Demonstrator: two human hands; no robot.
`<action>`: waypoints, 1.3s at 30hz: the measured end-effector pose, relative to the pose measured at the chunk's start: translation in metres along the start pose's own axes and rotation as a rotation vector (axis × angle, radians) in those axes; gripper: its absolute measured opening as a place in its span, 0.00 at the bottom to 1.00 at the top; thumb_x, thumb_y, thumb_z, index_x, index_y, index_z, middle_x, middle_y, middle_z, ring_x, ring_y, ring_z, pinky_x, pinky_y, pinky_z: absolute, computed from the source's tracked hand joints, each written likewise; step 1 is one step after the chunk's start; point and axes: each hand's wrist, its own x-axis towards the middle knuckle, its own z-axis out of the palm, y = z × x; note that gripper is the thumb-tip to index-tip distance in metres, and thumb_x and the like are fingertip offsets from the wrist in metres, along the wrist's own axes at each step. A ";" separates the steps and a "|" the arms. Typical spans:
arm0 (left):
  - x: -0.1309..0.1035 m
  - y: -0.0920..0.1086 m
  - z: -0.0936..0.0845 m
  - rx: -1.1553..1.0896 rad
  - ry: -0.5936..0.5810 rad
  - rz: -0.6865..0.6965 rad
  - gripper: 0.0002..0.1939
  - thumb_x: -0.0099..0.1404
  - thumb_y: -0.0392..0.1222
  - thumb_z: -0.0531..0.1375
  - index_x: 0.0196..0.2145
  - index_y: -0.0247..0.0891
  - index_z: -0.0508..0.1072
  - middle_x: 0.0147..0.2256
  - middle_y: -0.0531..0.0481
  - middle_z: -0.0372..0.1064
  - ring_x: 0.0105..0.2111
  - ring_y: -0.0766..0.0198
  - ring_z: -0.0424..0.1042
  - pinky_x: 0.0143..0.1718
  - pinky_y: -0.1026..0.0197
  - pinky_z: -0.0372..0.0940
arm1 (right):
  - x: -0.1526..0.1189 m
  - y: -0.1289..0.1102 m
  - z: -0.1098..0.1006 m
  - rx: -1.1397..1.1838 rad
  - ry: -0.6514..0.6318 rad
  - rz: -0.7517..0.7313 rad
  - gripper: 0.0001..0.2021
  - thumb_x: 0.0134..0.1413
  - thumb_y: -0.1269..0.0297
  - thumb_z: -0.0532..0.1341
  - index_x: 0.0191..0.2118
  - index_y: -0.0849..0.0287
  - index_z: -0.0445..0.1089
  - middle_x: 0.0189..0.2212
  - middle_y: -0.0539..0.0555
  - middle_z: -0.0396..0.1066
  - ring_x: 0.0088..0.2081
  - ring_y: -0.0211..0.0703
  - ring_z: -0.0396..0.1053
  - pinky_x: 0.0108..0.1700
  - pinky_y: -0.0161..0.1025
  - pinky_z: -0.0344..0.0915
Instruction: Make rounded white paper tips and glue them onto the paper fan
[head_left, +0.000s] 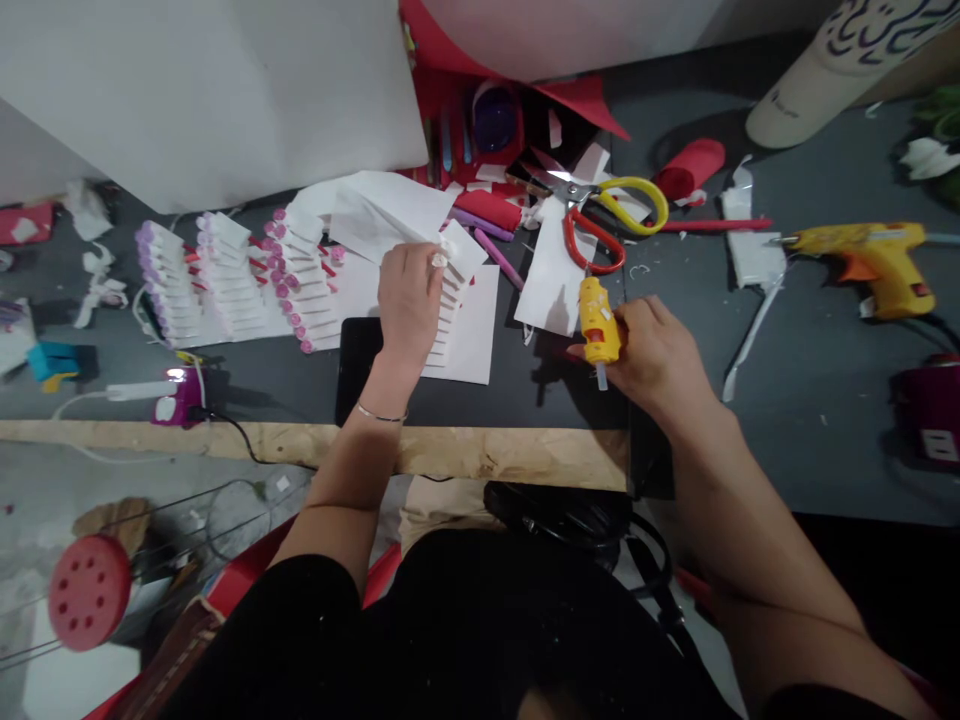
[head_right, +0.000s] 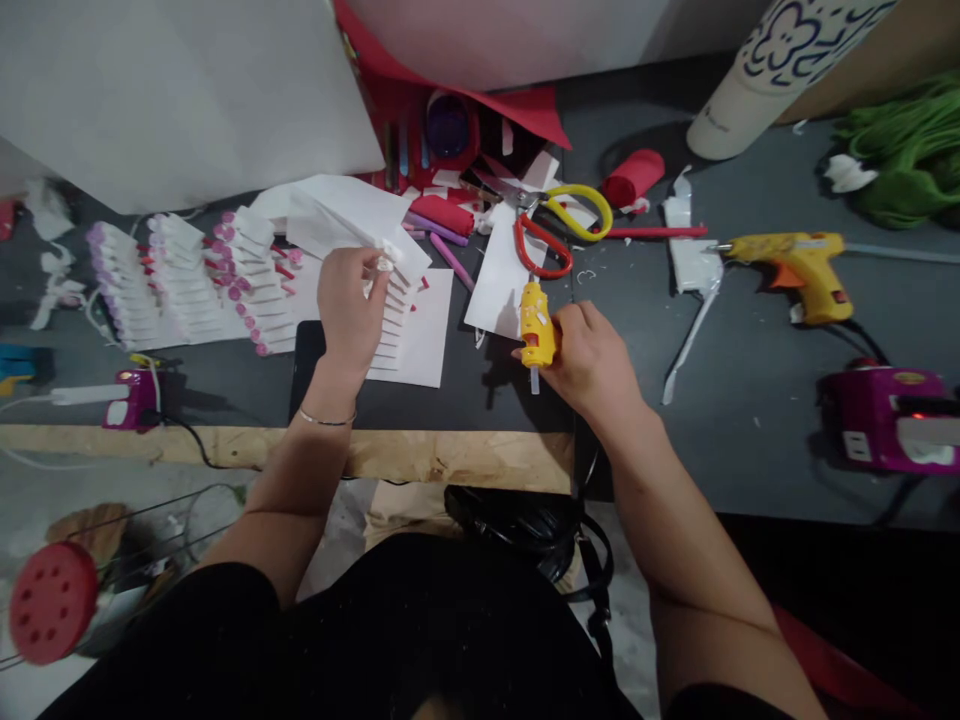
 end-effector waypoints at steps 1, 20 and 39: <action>0.000 -0.001 0.001 0.014 0.012 0.010 0.05 0.75 0.41 0.58 0.47 0.46 0.73 0.47 0.42 0.75 0.51 0.50 0.73 0.57 0.45 0.69 | 0.000 0.000 0.000 0.001 0.001 -0.003 0.16 0.66 0.47 0.60 0.42 0.57 0.68 0.34 0.60 0.69 0.38 0.56 0.67 0.38 0.51 0.65; 0.022 -0.038 -0.007 -0.109 -0.055 -0.094 0.25 0.68 0.61 0.66 0.54 0.44 0.70 0.56 0.40 0.69 0.59 0.46 0.68 0.63 0.43 0.65 | -0.005 0.003 0.004 -0.025 -0.026 -0.014 0.20 0.62 0.42 0.64 0.39 0.55 0.65 0.33 0.60 0.67 0.36 0.55 0.66 0.36 0.50 0.63; 0.001 -0.028 -0.023 -0.173 -0.515 -0.262 0.67 0.54 0.67 0.73 0.76 0.47 0.39 0.69 0.32 0.59 0.68 0.33 0.63 0.65 0.37 0.65 | -0.007 0.005 0.002 0.002 -0.036 -0.007 0.20 0.61 0.43 0.66 0.40 0.55 0.65 0.35 0.58 0.67 0.37 0.53 0.66 0.37 0.48 0.63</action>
